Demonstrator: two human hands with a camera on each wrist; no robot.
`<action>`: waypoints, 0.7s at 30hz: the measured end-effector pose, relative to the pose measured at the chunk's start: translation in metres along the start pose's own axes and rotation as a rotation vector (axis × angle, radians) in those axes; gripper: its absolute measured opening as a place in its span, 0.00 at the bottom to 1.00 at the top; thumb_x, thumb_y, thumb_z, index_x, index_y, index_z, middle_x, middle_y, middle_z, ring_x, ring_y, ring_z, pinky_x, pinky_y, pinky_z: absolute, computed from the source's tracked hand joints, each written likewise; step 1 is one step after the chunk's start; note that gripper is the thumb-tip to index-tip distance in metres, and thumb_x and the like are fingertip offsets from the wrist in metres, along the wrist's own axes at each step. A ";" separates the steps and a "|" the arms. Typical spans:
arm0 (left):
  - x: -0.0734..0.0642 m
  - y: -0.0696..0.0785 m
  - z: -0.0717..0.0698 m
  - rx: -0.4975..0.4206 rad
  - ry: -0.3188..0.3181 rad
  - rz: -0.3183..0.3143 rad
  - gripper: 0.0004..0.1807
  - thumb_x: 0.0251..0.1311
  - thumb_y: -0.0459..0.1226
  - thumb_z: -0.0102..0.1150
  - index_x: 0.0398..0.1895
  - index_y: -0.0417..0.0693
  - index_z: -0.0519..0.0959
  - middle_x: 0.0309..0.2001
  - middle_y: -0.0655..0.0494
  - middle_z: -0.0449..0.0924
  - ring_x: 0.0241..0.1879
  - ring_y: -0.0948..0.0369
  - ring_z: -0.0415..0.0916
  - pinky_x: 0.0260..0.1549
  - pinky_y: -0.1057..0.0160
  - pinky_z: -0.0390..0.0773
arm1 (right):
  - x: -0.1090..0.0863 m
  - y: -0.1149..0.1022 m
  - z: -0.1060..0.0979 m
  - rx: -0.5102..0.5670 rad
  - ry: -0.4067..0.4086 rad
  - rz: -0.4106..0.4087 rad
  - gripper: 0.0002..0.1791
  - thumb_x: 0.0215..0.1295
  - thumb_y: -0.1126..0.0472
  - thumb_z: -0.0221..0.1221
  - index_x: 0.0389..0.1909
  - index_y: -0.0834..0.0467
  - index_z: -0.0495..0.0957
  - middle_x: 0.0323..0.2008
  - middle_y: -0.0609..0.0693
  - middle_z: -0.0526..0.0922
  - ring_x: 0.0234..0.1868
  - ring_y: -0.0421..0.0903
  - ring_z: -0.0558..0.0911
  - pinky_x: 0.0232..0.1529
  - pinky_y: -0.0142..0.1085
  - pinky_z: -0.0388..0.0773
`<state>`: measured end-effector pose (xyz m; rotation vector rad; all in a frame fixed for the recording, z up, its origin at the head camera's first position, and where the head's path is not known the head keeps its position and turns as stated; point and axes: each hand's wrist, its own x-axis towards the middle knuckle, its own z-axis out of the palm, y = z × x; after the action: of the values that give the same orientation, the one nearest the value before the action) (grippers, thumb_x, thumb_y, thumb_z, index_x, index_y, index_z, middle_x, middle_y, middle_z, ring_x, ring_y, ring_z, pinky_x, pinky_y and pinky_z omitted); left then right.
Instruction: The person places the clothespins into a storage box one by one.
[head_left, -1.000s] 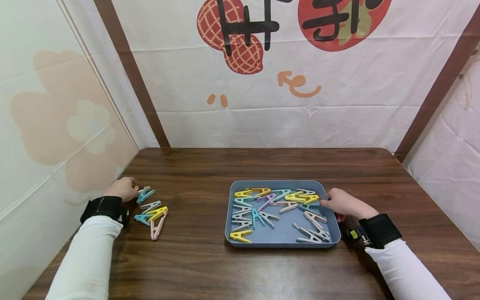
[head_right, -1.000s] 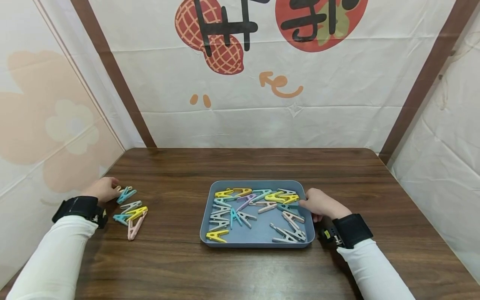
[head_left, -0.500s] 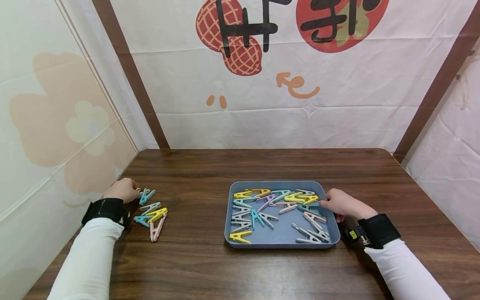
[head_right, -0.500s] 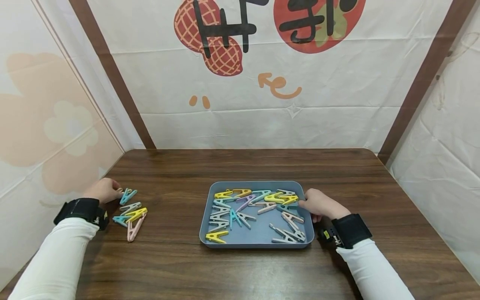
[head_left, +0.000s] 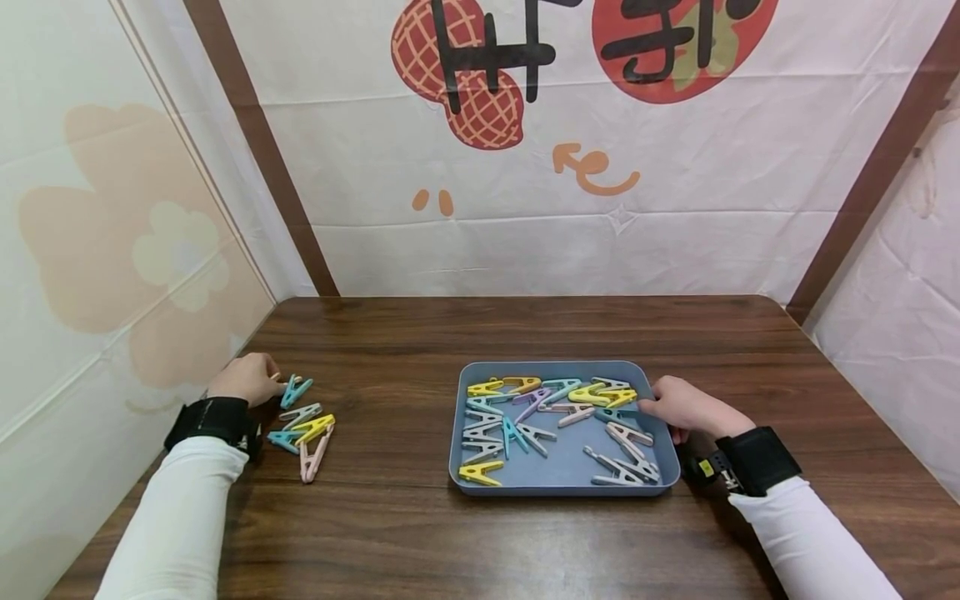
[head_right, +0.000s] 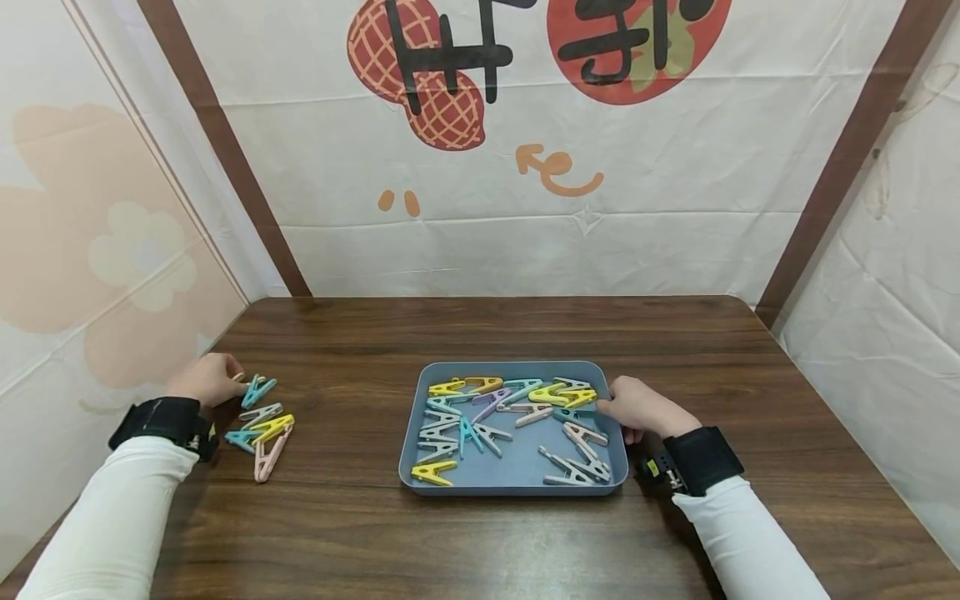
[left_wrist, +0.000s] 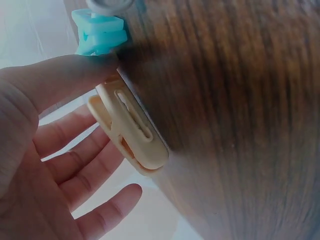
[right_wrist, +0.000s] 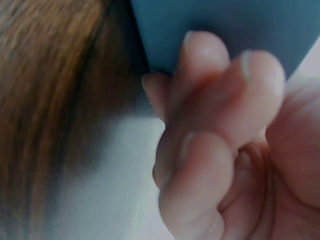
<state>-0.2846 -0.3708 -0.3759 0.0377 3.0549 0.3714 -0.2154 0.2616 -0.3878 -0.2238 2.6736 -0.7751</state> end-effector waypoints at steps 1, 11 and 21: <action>0.000 0.000 0.000 0.001 0.011 0.007 0.14 0.56 0.40 0.64 0.25 0.41 0.71 0.23 0.50 0.70 0.25 0.53 0.69 0.25 0.57 0.67 | 0.000 0.000 0.000 0.000 0.000 0.001 0.13 0.70 0.61 0.54 0.27 0.63 0.78 0.12 0.49 0.74 0.11 0.40 0.75 0.16 0.34 0.75; -0.001 0.002 -0.001 0.011 0.091 0.028 0.16 0.52 0.39 0.68 0.30 0.38 0.71 0.26 0.47 0.72 0.27 0.50 0.71 0.26 0.53 0.69 | -0.001 -0.001 0.000 0.003 0.006 0.001 0.13 0.70 0.61 0.54 0.26 0.62 0.78 0.12 0.49 0.73 0.11 0.41 0.73 0.16 0.34 0.74; -0.003 0.009 -0.001 0.005 0.239 0.081 0.19 0.51 0.40 0.69 0.37 0.34 0.74 0.32 0.40 0.75 0.34 0.44 0.74 0.30 0.45 0.71 | 0.000 0.000 0.000 0.006 0.007 -0.009 0.13 0.70 0.61 0.54 0.26 0.62 0.78 0.11 0.48 0.73 0.10 0.40 0.73 0.16 0.34 0.74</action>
<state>-0.2817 -0.3621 -0.3728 0.1263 3.2985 0.4000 -0.2153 0.2619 -0.3876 -0.2325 2.6780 -0.7877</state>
